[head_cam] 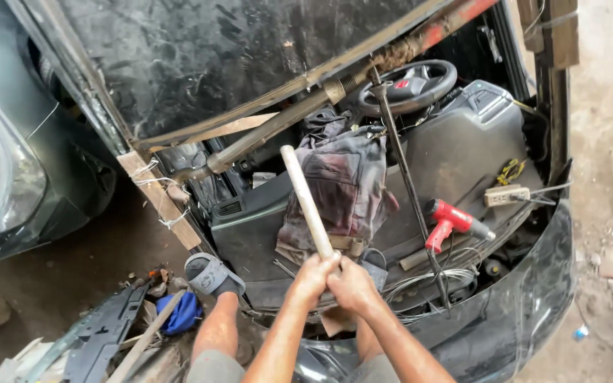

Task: The person uses a red heat gun to heat the windshield seal of a damaged car, then works wooden wedges along the glass edge and taps them with a hammer. They tighten a turnbuckle-style pull rig across the windshield frame and resume heating the seal around the glass.

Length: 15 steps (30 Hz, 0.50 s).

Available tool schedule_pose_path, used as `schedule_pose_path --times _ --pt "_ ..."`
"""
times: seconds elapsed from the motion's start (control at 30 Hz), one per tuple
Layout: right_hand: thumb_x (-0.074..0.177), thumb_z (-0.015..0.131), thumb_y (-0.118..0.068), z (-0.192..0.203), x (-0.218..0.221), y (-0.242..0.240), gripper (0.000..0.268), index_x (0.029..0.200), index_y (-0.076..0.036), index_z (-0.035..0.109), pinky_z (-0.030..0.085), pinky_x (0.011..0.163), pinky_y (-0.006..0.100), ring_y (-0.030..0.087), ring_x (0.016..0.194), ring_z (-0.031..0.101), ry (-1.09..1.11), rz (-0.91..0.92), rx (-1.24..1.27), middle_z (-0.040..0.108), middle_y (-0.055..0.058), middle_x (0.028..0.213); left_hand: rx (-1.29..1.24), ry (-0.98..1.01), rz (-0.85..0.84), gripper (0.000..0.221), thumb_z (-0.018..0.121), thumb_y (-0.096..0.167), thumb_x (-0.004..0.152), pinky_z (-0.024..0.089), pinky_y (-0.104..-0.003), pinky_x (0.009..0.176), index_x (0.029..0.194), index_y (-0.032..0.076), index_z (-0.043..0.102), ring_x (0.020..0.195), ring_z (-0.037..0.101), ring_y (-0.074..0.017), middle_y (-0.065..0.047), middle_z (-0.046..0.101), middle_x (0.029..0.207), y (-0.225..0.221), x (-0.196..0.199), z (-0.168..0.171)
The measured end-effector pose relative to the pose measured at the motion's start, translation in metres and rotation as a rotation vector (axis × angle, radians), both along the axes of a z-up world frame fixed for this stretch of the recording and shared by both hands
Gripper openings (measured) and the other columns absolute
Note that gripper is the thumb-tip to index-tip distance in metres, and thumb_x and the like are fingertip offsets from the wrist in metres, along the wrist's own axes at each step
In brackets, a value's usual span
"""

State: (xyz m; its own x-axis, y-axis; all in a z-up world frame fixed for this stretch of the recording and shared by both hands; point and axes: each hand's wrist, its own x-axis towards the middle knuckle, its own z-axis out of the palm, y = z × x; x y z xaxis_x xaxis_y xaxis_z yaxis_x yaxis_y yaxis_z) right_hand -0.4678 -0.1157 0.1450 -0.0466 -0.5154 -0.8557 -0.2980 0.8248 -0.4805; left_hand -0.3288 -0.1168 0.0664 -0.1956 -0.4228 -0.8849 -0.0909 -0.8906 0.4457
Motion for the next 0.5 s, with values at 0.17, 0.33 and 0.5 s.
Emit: schedule_pose_path --times 0.17,0.33,0.5 --pt "0.085 0.061 -0.049 -0.011 0.000 -0.032 0.056 0.126 -0.012 0.066 0.055 0.090 0.049 0.042 0.103 0.071 0.143 0.196 -0.075 0.074 0.024 0.106 0.013 0.054 0.157 0.028 0.068 0.032 0.097 0.053 -0.034 0.061 0.108 0.006 0.068 0.072 0.065 -0.0168 -0.005 0.069 0.087 -0.031 -0.005 -0.004" --pt "0.085 0.060 -0.050 -0.030 0.000 -0.042 0.057 0.123 -0.009 0.065 0.054 0.092 0.052 0.044 0.105 0.069 0.190 0.295 -0.138 0.073 0.026 0.107 -0.050 0.031 0.195 0.030 0.068 0.033 0.096 0.054 -0.035 0.062 0.109 0.006 0.067 0.073 0.066 -0.0175 -0.005 0.070 0.086 -0.047 -0.009 -0.024" --pt "0.093 0.054 -0.045 -0.064 0.001 -0.052 0.049 0.119 -0.003 0.060 0.052 0.094 0.054 0.047 0.108 0.068 0.268 0.363 -0.210 0.071 0.029 0.109 -0.343 -0.226 0.008 0.040 0.068 0.036 0.098 0.055 -0.032 0.067 0.103 -0.003 0.075 0.075 0.067 -0.0137 -0.007 0.075 0.087 -0.030 0.009 -0.081"
